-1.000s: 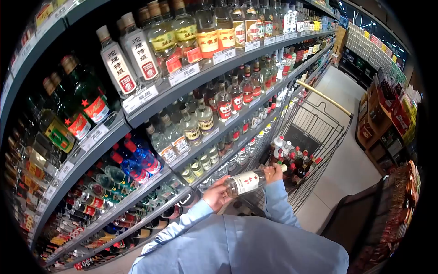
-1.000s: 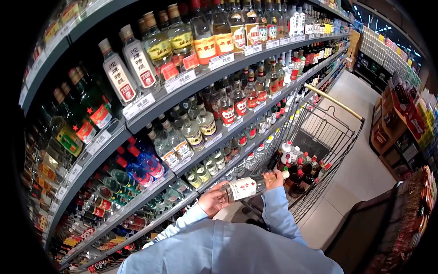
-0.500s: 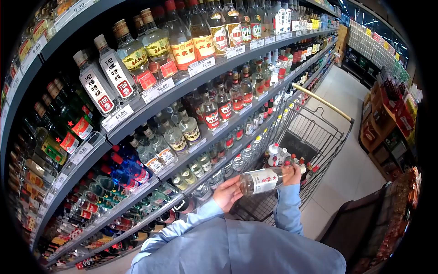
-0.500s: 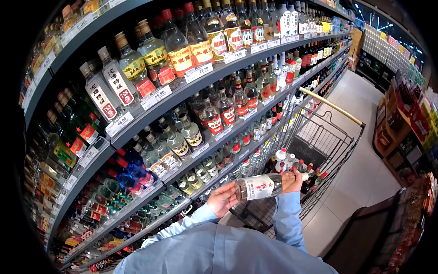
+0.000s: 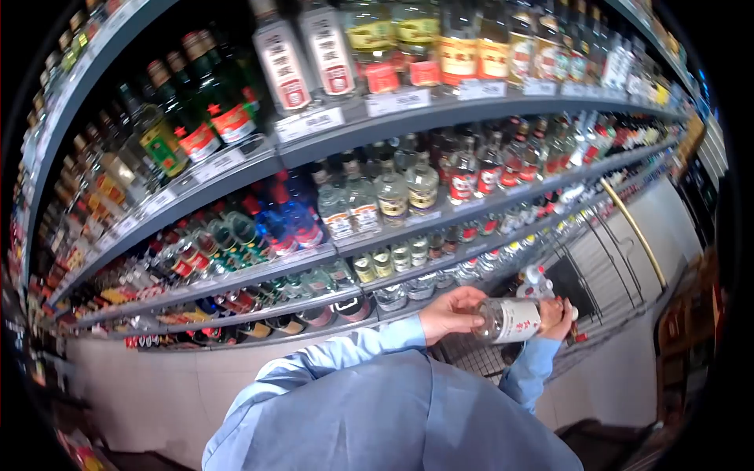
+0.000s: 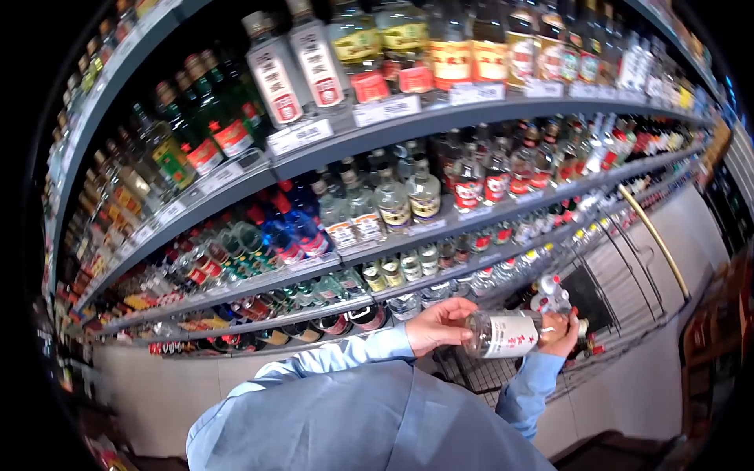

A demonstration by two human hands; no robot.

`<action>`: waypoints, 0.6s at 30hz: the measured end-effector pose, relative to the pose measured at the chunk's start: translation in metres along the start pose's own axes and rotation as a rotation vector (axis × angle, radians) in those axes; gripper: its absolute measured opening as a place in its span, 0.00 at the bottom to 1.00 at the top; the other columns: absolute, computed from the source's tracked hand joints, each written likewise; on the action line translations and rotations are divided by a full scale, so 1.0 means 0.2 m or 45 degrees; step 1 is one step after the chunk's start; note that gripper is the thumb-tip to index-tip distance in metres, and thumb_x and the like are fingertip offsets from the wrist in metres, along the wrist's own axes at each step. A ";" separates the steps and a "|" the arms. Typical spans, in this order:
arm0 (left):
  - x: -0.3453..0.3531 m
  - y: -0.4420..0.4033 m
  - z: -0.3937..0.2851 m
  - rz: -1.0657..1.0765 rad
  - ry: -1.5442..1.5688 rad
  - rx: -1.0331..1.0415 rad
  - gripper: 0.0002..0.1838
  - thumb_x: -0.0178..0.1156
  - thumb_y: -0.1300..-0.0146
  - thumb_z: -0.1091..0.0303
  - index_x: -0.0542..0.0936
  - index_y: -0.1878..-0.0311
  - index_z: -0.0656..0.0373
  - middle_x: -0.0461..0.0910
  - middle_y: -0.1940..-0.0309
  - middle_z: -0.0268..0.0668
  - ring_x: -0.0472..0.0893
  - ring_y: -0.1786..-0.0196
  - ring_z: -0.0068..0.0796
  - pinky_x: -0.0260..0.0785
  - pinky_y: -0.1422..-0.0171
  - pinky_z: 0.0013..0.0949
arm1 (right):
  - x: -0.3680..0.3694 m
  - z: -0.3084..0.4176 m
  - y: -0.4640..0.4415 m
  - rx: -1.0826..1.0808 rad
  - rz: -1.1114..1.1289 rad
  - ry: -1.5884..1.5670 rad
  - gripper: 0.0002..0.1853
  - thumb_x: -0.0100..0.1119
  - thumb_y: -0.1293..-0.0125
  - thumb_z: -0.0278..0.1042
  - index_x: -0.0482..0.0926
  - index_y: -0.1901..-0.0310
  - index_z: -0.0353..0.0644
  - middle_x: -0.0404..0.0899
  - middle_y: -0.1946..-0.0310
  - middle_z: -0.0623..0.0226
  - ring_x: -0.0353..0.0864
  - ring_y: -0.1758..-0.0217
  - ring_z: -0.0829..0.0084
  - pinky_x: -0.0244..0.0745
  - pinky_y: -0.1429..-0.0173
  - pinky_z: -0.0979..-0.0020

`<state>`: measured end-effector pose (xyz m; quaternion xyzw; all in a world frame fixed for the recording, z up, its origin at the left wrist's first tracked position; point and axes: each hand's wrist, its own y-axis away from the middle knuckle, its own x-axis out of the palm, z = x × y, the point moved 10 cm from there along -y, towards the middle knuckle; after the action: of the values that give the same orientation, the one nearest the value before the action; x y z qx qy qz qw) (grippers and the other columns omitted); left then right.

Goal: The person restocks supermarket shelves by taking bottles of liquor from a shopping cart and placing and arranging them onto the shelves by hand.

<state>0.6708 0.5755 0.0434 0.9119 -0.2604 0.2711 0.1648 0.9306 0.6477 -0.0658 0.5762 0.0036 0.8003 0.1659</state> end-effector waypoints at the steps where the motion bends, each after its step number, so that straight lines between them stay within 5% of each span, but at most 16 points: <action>1: -0.02 0.02 -0.01 -0.026 -0.027 -0.037 0.25 0.60 0.43 0.76 0.66 0.42 0.53 0.73 0.48 0.31 0.72 0.45 0.23 0.67 0.43 0.30 | 0.18 -0.05 0.06 0.056 0.146 0.024 0.09 0.54 0.39 0.36 0.70 0.74 0.43 0.70 0.77 0.69 0.70 0.66 0.68 0.66 0.54 0.64; 2: -0.02 0.04 -0.02 0.049 0.001 -0.013 0.27 0.60 0.42 0.74 0.64 0.40 0.53 0.72 0.46 0.31 0.71 0.44 0.24 0.67 0.42 0.32 | 0.08 -0.08 -0.04 0.017 -0.020 0.044 0.08 0.56 0.41 0.39 0.71 0.68 0.45 0.69 0.79 0.70 0.70 0.70 0.70 0.69 0.55 0.63; 3: 0.00 0.07 -0.05 0.130 -0.004 -0.001 0.29 0.59 0.41 0.71 0.61 0.36 0.53 0.70 0.44 0.32 0.70 0.42 0.25 0.66 0.41 0.34 | 0.22 -0.16 0.00 0.161 0.143 0.039 0.09 0.56 0.41 0.40 0.70 0.69 0.45 0.70 0.78 0.69 0.70 0.70 0.69 0.69 0.57 0.65; 5: 0.04 0.16 -0.10 0.225 0.184 0.001 0.37 0.61 0.41 0.65 0.54 0.31 0.51 0.65 0.40 0.33 0.68 0.39 0.28 0.67 0.39 0.35 | 0.21 -0.26 -0.07 0.192 -0.087 0.140 0.11 0.55 0.40 0.44 0.70 0.71 0.47 0.71 0.77 0.67 0.72 0.69 0.69 0.70 0.59 0.60; 7: 0.05 0.26 -0.20 0.295 0.309 0.145 0.41 0.63 0.43 0.61 0.52 0.31 0.50 0.62 0.37 0.33 0.67 0.38 0.30 0.69 0.42 0.34 | 0.52 -0.43 0.02 0.174 0.174 0.301 0.14 0.51 0.38 0.48 0.71 0.72 0.47 0.72 0.77 0.68 0.72 0.69 0.69 0.69 0.56 0.60; 12: -0.08 0.59 -0.39 0.226 0.309 0.457 0.44 0.64 0.45 0.57 0.50 0.30 0.52 0.59 0.36 0.36 0.66 0.37 0.32 0.68 0.40 0.36 | 0.88 -0.85 0.13 0.289 0.503 0.114 0.09 0.53 0.37 0.37 0.70 0.69 0.42 0.67 0.77 0.71 0.65 0.74 0.78 0.67 0.57 0.71; 18: -0.35 1.14 -0.49 0.089 0.347 0.777 0.46 0.65 0.47 0.50 0.50 0.31 0.53 0.60 0.36 0.38 0.65 0.36 0.35 0.70 0.42 0.39 | 1.21 -1.38 0.64 0.510 0.680 0.090 0.06 0.50 0.35 0.35 0.70 0.66 0.42 0.65 0.78 0.73 0.66 0.74 0.79 0.70 0.54 0.69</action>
<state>0.4522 0.4600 0.1176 0.8651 -0.1738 0.4616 -0.0918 0.5735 0.6432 0.0902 0.5499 0.0155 0.8183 -0.1667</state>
